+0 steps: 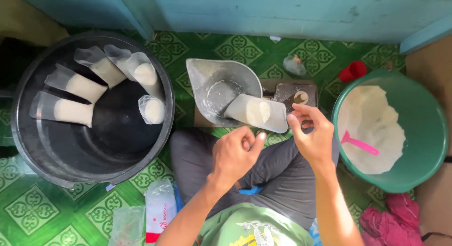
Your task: Scooping white powder from a large basin into a smaller container using a plastic scoop while sitting on the floor.
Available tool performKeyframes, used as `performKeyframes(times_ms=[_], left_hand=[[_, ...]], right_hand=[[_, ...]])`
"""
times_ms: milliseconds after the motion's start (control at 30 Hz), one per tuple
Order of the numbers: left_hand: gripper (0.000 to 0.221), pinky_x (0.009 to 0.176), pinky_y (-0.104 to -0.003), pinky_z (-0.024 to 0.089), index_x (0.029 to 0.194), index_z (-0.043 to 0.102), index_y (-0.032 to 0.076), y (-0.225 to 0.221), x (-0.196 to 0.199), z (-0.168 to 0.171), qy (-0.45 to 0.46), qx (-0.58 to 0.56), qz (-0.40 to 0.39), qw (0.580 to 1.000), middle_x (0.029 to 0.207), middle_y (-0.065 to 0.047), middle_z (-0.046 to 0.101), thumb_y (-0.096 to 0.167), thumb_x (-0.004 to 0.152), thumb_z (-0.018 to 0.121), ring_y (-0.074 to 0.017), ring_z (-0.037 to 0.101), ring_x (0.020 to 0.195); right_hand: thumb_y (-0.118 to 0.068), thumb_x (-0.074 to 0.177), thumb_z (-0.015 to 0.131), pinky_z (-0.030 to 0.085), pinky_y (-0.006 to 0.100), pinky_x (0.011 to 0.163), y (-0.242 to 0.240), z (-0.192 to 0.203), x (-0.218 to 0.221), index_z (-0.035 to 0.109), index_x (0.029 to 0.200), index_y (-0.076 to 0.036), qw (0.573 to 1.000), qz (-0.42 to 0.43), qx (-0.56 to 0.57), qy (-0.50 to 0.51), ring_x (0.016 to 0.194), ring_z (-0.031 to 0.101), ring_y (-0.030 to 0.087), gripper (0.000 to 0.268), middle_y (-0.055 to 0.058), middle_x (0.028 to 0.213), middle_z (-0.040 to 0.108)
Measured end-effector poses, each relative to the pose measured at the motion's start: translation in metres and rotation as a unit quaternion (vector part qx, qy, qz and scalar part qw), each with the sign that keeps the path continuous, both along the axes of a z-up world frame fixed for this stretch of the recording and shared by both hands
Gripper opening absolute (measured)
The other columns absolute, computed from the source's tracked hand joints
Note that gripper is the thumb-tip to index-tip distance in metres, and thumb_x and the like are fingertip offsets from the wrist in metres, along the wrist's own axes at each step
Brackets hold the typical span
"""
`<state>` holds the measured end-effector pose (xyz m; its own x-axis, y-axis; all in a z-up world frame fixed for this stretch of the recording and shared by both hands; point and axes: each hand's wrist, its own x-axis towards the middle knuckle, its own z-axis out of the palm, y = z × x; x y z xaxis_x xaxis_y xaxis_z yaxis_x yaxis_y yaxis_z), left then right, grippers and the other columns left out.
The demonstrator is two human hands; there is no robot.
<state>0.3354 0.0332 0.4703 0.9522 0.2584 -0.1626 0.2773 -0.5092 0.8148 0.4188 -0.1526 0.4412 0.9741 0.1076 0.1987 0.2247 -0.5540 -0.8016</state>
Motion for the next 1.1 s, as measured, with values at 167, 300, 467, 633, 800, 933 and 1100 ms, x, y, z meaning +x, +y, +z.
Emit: performKeyframes(times_ms=[167,300,467,633,800,933,1100], left_hand=[[0.033,0.059,-0.036,0.053,0.065,0.056,0.018,-0.011,0.016,-0.003,-0.020,0.008,0.005,1.000,0.055,0.002,0.053,0.045,0.079,0.067,-0.0208,0.065,0.059],[0.028,0.059,-0.038,0.054,0.067,0.057,0.016,-0.013,0.015,0.000,-0.055,-0.001,0.012,0.998,0.057,-0.001,0.057,0.039,0.080,0.067,-0.0237,0.066,0.059],[0.024,0.059,-0.036,0.054,0.068,0.058,0.018,-0.013,0.011,-0.001,-0.070,0.005,0.015,0.997,0.058,0.001,0.059,0.037,0.079,0.068,-0.0201,0.067,0.058],[0.021,0.059,-0.035,0.055,0.070,0.059,0.019,-0.012,0.008,-0.007,-0.075,0.003,0.026,0.997,0.059,0.002,0.060,0.036,0.077,0.068,-0.0176,0.068,0.058],[0.020,0.057,-0.034,0.054,0.070,0.061,0.018,-0.012,0.005,-0.008,-0.102,-0.008,0.027,0.994,0.057,0.002,0.059,0.035,0.078,0.068,-0.0181,0.065,0.055],[0.019,0.057,-0.034,0.054,0.070,0.060,0.018,-0.013,0.003,-0.008,-0.113,-0.003,0.032,0.993,0.057,0.002,0.059,0.033,0.077,0.069,-0.0179,0.065,0.054],[0.017,0.057,-0.034,0.053,0.071,0.061,0.018,-0.010,-0.001,-0.008,-0.124,0.005,0.030,0.992,0.057,0.003,0.059,0.032,0.078,0.068,-0.0174,0.065,0.053]], right_hand=[[-0.015,0.074,0.088,0.055,0.028,0.063,0.004,-0.004,0.001,0.074,0.104,-0.006,1.000,-0.015,-0.017,-0.022,0.071,0.068,0.020,0.034,0.010,0.082,0.072],[-0.017,0.073,0.090,0.052,0.021,0.057,0.008,-0.009,-0.004,0.077,0.088,-0.009,0.999,-0.045,-0.018,-0.011,0.061,0.067,0.013,0.022,0.005,0.071,0.071],[-0.008,0.081,0.080,0.046,0.021,0.052,0.016,0.002,-0.006,0.078,0.087,-0.008,0.998,-0.054,-0.001,-0.015,0.059,0.063,0.012,0.006,0.005,0.068,0.070],[-0.007,0.083,0.079,0.045,0.021,0.051,0.017,0.009,-0.008,0.078,0.087,-0.010,0.997,-0.068,-0.008,-0.047,0.057,0.061,0.011,0.005,0.004,0.068,0.070],[-0.009,0.078,0.084,0.048,0.025,0.056,0.018,0.018,-0.011,0.079,0.082,-0.015,0.984,-0.028,-0.098,-0.143,0.063,0.060,0.015,0.009,0.000,0.073,0.068],[-0.018,0.073,0.089,0.048,0.027,0.062,0.030,0.019,-0.013,0.076,0.074,-0.016,0.970,-0.009,-0.147,-0.193,0.072,0.056,0.018,0.012,0.001,0.085,0.061],[-0.009,0.077,0.084,0.051,0.034,0.075,0.037,0.017,-0.014,0.076,0.082,-0.015,0.959,0.040,-0.182,-0.216,0.087,0.054,0.025,0.011,0.006,0.101,0.053]])
